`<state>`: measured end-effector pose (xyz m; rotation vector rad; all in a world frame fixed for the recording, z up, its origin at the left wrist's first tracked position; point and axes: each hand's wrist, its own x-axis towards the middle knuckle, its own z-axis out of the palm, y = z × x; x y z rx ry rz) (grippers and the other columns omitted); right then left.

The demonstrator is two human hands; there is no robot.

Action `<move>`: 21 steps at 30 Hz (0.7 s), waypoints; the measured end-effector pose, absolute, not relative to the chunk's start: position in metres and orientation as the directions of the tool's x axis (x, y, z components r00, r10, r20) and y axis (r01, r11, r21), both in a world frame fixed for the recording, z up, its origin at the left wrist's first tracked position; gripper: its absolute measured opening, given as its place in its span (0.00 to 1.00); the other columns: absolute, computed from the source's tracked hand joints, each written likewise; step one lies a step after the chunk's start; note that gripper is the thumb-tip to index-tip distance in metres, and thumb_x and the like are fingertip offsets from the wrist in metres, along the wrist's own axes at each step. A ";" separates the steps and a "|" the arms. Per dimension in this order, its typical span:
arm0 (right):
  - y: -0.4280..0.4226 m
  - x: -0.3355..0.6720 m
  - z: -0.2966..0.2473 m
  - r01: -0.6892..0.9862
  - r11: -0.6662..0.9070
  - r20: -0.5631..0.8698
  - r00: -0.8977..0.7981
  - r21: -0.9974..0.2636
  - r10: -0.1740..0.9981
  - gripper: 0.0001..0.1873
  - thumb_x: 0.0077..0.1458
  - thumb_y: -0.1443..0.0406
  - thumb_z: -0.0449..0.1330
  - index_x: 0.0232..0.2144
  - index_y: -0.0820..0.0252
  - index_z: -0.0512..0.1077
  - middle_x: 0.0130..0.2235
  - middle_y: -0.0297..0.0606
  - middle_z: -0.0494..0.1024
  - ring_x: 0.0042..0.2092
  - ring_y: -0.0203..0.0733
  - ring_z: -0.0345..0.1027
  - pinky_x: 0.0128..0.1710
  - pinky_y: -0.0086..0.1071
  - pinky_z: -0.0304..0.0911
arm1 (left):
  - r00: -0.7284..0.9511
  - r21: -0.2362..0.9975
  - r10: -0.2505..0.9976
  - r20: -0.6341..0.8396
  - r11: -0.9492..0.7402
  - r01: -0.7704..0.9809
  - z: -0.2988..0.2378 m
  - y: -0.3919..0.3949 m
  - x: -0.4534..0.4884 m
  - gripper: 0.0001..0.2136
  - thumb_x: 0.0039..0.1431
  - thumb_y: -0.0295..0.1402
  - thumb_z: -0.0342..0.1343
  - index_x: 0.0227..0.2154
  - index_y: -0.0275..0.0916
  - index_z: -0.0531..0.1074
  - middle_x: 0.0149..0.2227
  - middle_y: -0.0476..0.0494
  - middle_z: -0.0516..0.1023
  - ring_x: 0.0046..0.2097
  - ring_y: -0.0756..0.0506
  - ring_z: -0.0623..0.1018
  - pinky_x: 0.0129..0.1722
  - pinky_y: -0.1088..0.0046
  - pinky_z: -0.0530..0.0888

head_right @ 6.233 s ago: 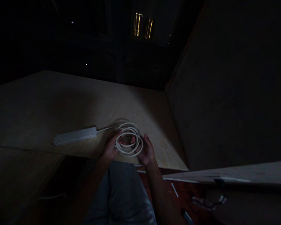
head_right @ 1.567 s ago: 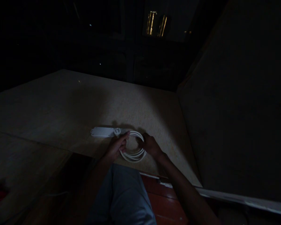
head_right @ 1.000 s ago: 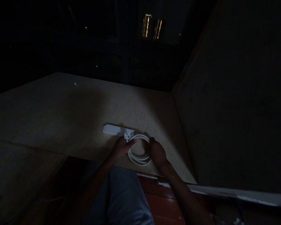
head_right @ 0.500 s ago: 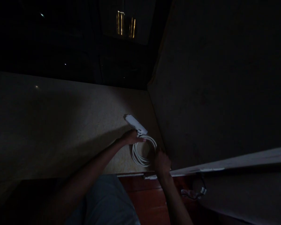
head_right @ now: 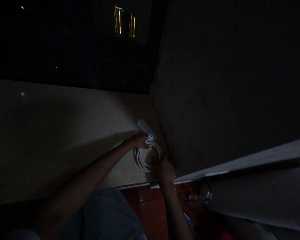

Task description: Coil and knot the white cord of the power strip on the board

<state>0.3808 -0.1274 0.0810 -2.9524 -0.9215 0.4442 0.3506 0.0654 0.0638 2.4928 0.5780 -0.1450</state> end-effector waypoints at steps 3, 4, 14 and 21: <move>-0.132 0.378 0.078 0.595 -0.801 -0.196 0.779 -0.071 0.596 0.22 0.67 0.54 0.44 0.52 0.62 0.64 0.48 0.53 0.76 0.46 0.50 0.75 0.39 0.35 0.65 | 0.892 0.504 0.405 -0.199 -0.739 0.447 0.066 0.059 0.346 0.21 0.45 0.38 0.64 0.44 0.39 0.74 0.48 0.37 0.78 0.49 0.36 0.78 0.44 0.67 0.74; -0.134 0.377 0.077 0.601 -0.796 -0.188 0.776 -0.068 0.602 0.22 0.67 0.54 0.44 0.52 0.61 0.65 0.49 0.53 0.75 0.46 0.50 0.75 0.38 0.35 0.64 | 0.889 0.503 0.417 -0.189 -0.736 0.452 0.066 0.057 0.344 0.23 0.45 0.38 0.64 0.46 0.39 0.73 0.50 0.37 0.77 0.50 0.36 0.77 0.45 0.66 0.74; -0.143 0.366 0.065 0.636 -0.764 -0.121 0.754 -0.112 0.646 0.19 0.68 0.57 0.45 0.46 0.62 0.69 0.44 0.48 0.75 0.41 0.44 0.76 0.33 0.31 0.59 | 0.815 0.420 0.580 -0.025 -0.733 0.535 0.049 0.034 0.333 0.32 0.46 0.42 0.61 0.55 0.36 0.62 0.56 0.31 0.68 0.58 0.32 0.67 0.54 0.54 0.67; -0.142 0.366 0.061 0.624 -0.774 -0.082 0.770 -0.110 0.632 0.19 0.68 0.56 0.45 0.45 0.62 0.69 0.45 0.47 0.76 0.41 0.45 0.76 0.32 0.31 0.59 | 0.870 0.441 0.492 -0.021 -0.776 0.450 0.041 0.040 0.346 0.33 0.49 0.47 0.60 0.56 0.38 0.60 0.57 0.33 0.66 0.59 0.32 0.64 0.56 0.52 0.64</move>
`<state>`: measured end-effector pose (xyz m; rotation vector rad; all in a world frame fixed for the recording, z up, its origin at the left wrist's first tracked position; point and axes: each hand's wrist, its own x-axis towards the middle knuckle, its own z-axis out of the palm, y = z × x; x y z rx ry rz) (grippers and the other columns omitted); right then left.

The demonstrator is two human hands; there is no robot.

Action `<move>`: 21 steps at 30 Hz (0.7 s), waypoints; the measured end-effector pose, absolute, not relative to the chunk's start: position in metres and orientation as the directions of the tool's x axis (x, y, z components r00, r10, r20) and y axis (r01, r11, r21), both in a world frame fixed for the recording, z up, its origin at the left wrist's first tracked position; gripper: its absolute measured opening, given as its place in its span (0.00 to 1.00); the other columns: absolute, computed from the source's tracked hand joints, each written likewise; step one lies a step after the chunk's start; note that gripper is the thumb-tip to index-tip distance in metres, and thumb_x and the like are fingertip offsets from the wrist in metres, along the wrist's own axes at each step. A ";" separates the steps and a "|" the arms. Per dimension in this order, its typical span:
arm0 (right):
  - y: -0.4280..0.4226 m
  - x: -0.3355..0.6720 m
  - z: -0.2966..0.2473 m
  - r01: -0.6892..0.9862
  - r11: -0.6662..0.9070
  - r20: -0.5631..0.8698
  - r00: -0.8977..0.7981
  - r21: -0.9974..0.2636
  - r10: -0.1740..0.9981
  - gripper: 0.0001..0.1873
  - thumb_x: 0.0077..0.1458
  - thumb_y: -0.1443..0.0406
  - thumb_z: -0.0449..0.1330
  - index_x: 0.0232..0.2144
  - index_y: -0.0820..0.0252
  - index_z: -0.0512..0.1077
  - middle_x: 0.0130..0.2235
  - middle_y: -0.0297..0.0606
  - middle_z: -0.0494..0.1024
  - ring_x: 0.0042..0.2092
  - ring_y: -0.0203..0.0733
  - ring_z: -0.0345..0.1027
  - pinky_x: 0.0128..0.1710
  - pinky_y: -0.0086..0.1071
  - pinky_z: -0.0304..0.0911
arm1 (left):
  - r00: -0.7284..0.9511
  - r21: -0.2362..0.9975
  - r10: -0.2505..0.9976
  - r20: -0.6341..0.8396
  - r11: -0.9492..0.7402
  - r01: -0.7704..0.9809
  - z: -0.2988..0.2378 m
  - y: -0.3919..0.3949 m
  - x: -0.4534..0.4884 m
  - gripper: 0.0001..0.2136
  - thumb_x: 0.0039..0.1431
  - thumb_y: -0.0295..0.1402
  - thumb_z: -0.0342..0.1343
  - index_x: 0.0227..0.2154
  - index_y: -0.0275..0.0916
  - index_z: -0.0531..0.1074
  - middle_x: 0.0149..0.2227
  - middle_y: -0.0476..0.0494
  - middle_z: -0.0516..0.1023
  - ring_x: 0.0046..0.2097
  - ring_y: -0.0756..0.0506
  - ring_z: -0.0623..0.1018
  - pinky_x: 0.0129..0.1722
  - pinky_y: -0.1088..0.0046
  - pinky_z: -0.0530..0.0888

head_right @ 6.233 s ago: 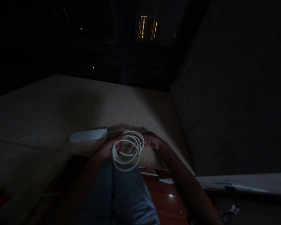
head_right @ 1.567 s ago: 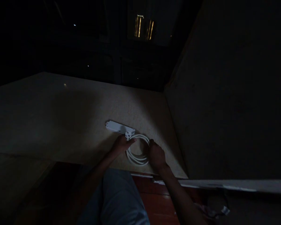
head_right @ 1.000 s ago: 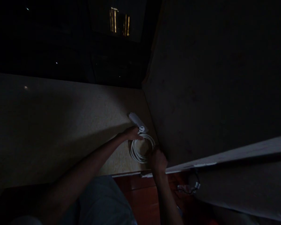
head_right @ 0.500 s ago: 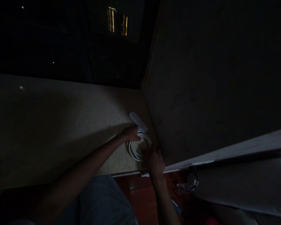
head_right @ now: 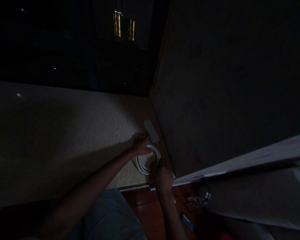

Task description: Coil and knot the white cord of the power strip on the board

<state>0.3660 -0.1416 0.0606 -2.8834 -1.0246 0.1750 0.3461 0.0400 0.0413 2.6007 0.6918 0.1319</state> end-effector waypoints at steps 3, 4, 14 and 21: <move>-0.138 0.366 0.065 0.580 -0.806 -0.126 0.796 -0.117 0.592 0.18 0.68 0.55 0.45 0.44 0.61 0.68 0.43 0.47 0.78 0.41 0.45 0.76 0.33 0.31 0.59 | 0.894 0.446 0.447 0.017 -0.804 0.393 0.037 0.043 0.353 0.32 0.49 0.47 0.60 0.55 0.38 0.61 0.56 0.33 0.67 0.59 0.33 0.65 0.56 0.53 0.63; -0.136 0.366 0.066 0.559 -0.820 -0.143 0.808 -0.121 0.572 0.19 0.67 0.54 0.45 0.45 0.61 0.68 0.42 0.47 0.78 0.41 0.46 0.76 0.33 0.31 0.60 | 0.900 0.451 0.434 0.031 -0.810 0.375 0.035 0.045 0.355 0.32 0.49 0.46 0.61 0.55 0.38 0.61 0.56 0.33 0.68 0.59 0.33 0.65 0.56 0.53 0.63; -0.136 0.372 0.061 0.461 -0.846 -0.140 0.850 -0.269 0.508 0.25 0.66 0.49 0.43 0.53 0.58 0.64 0.45 0.49 0.78 0.43 0.50 0.76 0.37 0.35 0.62 | 0.882 0.709 0.455 0.123 -0.662 0.243 0.026 0.056 0.344 0.36 0.51 0.38 0.61 0.63 0.38 0.56 0.62 0.34 0.64 0.63 0.37 0.64 0.62 0.59 0.61; -0.155 0.365 0.048 0.483 -0.639 0.090 0.833 -0.599 0.546 0.34 0.63 0.44 0.39 0.49 0.65 0.68 0.38 0.50 0.78 0.39 0.51 0.73 0.37 0.36 0.63 | 0.666 0.881 0.732 0.143 -0.401 0.251 0.016 0.049 0.301 0.26 0.61 0.34 0.51 0.62 0.38 0.59 0.61 0.34 0.67 0.62 0.42 0.68 0.58 0.63 0.68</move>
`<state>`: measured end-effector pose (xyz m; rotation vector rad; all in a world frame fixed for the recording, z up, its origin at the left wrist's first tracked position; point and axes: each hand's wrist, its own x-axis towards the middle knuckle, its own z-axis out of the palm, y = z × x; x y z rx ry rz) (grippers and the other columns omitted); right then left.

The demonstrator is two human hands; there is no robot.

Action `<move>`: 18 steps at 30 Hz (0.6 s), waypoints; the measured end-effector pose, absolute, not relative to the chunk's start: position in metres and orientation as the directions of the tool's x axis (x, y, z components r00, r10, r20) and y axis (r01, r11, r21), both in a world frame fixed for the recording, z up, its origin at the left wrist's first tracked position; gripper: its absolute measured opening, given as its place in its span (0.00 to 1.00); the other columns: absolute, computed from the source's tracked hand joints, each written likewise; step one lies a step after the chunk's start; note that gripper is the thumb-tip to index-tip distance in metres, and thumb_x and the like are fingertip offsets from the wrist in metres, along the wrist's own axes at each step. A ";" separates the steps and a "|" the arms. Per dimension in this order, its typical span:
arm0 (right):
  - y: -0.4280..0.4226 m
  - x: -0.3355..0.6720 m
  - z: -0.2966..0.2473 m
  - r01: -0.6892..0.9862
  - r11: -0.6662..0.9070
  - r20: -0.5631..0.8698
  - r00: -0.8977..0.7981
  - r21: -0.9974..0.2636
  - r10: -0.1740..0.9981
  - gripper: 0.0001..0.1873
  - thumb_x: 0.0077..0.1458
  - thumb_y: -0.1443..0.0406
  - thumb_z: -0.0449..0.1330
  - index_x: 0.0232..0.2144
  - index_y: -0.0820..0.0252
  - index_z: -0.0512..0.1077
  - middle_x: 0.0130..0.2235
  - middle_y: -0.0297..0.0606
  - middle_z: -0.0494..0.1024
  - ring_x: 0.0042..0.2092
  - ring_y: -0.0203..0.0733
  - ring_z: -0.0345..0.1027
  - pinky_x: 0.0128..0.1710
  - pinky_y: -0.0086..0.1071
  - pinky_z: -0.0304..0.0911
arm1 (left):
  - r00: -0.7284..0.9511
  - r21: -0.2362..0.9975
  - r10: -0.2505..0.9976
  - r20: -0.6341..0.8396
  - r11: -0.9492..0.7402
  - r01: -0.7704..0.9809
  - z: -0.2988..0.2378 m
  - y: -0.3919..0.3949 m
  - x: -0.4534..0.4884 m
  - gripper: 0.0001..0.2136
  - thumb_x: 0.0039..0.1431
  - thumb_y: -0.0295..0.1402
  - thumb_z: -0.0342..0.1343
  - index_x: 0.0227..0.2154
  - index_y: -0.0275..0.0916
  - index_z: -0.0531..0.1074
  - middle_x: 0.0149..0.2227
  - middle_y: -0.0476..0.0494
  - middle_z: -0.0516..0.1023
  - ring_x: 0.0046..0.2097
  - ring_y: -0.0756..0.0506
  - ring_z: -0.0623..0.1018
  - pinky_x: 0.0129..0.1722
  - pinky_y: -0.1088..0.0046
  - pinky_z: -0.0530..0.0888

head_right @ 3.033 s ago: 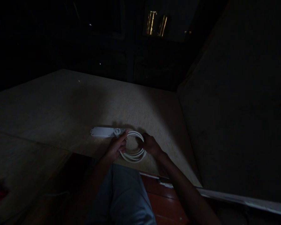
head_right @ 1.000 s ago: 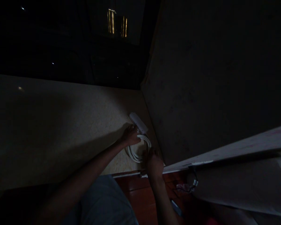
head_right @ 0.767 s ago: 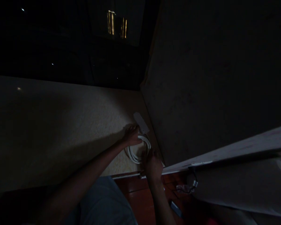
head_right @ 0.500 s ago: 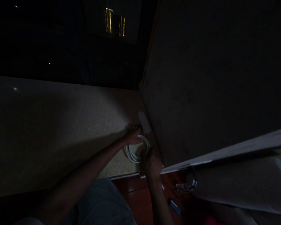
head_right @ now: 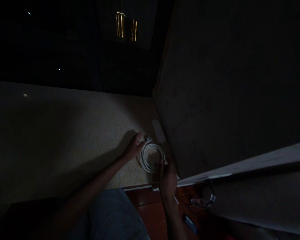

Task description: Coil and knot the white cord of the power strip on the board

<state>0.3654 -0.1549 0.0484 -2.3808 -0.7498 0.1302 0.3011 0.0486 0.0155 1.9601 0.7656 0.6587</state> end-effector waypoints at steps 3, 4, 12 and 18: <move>-0.161 0.344 0.049 0.490 -0.485 0.117 0.781 -0.724 0.614 0.33 0.63 0.42 0.40 0.43 0.62 0.71 0.32 0.45 0.77 0.33 0.46 0.71 0.34 0.33 0.62 | 0.571 0.902 0.809 0.139 -0.341 0.264 0.013 0.046 0.263 0.21 0.62 0.34 0.51 0.57 0.38 0.64 0.58 0.35 0.71 0.57 0.42 0.72 0.54 0.64 0.72; -0.161 0.334 0.050 0.495 -0.437 0.114 0.749 -0.751 0.652 0.32 0.63 0.43 0.40 0.38 0.61 0.71 0.30 0.43 0.76 0.32 0.44 0.70 0.33 0.31 0.61 | 0.543 0.906 0.829 0.133 -0.323 0.272 0.014 0.045 0.249 0.19 0.61 0.33 0.50 0.54 0.38 0.67 0.55 0.36 0.73 0.55 0.43 0.74 0.52 0.65 0.73; -0.113 0.250 0.050 0.565 -0.089 0.120 0.322 -0.821 0.939 0.28 0.66 0.52 0.45 0.18 0.60 0.63 0.19 0.29 0.62 0.23 0.32 0.57 0.25 0.26 0.48 | 0.357 0.898 0.909 0.215 -0.328 0.295 0.016 0.045 0.127 0.11 0.58 0.31 0.48 0.39 0.40 0.74 0.42 0.42 0.78 0.44 0.45 0.78 0.45 0.69 0.75; -0.044 0.229 0.038 0.520 -0.040 0.120 0.269 -0.853 0.956 0.31 0.63 0.48 0.47 0.16 0.61 0.63 0.18 0.28 0.55 0.22 0.31 0.52 0.24 0.26 0.45 | 0.301 0.962 0.948 0.106 -0.175 0.212 0.008 0.045 0.074 0.11 0.58 0.39 0.51 0.35 0.41 0.76 0.38 0.43 0.81 0.43 0.43 0.80 0.44 0.68 0.75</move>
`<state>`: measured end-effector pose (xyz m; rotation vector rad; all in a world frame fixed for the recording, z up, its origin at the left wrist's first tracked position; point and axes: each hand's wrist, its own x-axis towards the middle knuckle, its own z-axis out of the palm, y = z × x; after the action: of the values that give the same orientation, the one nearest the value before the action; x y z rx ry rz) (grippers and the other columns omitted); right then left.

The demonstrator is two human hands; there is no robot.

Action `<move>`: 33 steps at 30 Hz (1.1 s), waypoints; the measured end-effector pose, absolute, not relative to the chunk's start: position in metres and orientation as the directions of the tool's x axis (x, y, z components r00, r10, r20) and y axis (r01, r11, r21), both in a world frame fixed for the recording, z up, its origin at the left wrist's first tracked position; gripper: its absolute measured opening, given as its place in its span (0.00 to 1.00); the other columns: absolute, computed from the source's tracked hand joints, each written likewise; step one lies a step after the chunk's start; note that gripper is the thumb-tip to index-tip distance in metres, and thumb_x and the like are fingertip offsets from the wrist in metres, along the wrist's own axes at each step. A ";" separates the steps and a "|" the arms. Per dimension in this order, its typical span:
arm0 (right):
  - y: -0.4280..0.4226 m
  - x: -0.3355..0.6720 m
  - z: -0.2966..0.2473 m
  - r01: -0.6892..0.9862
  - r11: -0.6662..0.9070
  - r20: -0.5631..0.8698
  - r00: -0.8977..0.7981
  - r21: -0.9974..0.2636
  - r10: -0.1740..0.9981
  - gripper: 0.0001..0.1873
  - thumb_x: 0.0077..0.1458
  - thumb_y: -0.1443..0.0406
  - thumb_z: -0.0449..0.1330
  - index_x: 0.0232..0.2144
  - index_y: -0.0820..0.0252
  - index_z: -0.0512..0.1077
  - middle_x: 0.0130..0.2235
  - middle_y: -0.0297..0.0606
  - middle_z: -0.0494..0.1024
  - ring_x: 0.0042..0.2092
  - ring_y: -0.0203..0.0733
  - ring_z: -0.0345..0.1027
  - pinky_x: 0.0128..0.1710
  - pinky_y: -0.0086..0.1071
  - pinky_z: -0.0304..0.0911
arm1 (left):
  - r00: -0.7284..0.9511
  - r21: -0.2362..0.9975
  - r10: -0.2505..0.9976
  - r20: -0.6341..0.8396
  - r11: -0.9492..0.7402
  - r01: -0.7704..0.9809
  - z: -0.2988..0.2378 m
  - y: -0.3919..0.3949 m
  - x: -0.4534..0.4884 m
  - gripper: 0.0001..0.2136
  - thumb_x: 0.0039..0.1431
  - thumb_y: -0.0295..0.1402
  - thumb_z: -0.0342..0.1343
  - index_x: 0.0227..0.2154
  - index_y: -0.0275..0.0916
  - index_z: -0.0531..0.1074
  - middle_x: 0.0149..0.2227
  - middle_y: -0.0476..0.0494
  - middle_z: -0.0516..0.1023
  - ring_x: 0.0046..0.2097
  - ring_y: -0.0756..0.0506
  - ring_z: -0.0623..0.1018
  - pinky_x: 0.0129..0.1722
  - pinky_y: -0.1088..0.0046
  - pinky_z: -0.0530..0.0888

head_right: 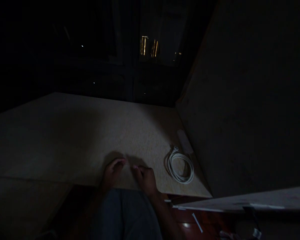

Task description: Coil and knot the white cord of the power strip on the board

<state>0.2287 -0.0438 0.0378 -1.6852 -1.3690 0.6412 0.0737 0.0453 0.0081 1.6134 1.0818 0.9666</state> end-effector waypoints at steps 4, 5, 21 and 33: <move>-0.028 0.227 0.024 0.499 -0.038 0.147 0.326 -0.866 0.934 0.31 0.62 0.47 0.47 0.15 0.61 0.62 0.18 0.28 0.56 0.22 0.31 0.50 0.24 0.27 0.45 | 0.241 0.985 0.967 0.087 -0.120 0.127 0.009 0.044 0.075 0.12 0.56 0.40 0.54 0.35 0.39 0.77 0.38 0.41 0.82 0.43 0.42 0.80 0.46 0.67 0.75; -0.028 0.227 0.021 0.494 -0.029 0.153 0.324 -0.869 0.934 0.31 0.62 0.47 0.47 0.15 0.60 0.61 0.18 0.28 0.55 0.22 0.31 0.49 0.24 0.27 0.45 | 0.222 0.990 0.972 0.077 -0.101 0.096 0.010 0.044 0.076 0.12 0.55 0.41 0.55 0.34 0.39 0.77 0.38 0.41 0.82 0.42 0.42 0.80 0.45 0.67 0.75; -0.037 0.231 0.011 0.345 0.058 0.189 0.358 -0.937 0.914 0.25 0.60 0.52 0.51 0.16 0.59 0.58 0.21 0.29 0.54 0.25 0.32 0.48 0.25 0.28 0.45 | 0.067 0.982 0.998 -0.007 0.020 -0.190 0.013 0.046 0.071 0.13 0.45 0.38 0.61 0.32 0.36 0.78 0.32 0.42 0.81 0.32 0.46 0.76 0.33 0.72 0.71; -0.037 0.236 0.008 0.264 0.068 0.166 0.371 -0.962 0.914 0.25 0.59 0.51 0.53 0.16 0.58 0.58 0.21 0.29 0.55 0.25 0.33 0.49 0.25 0.28 0.48 | 0.091 0.985 0.996 0.009 0.007 -0.173 0.007 0.050 0.073 0.14 0.44 0.40 0.60 0.31 0.36 0.78 0.31 0.41 0.81 0.31 0.46 0.77 0.32 0.72 0.72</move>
<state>0.2359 -0.0367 0.0076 -1.4566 -1.1295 0.6947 0.0726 0.0503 0.0071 1.1231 1.0147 1.2199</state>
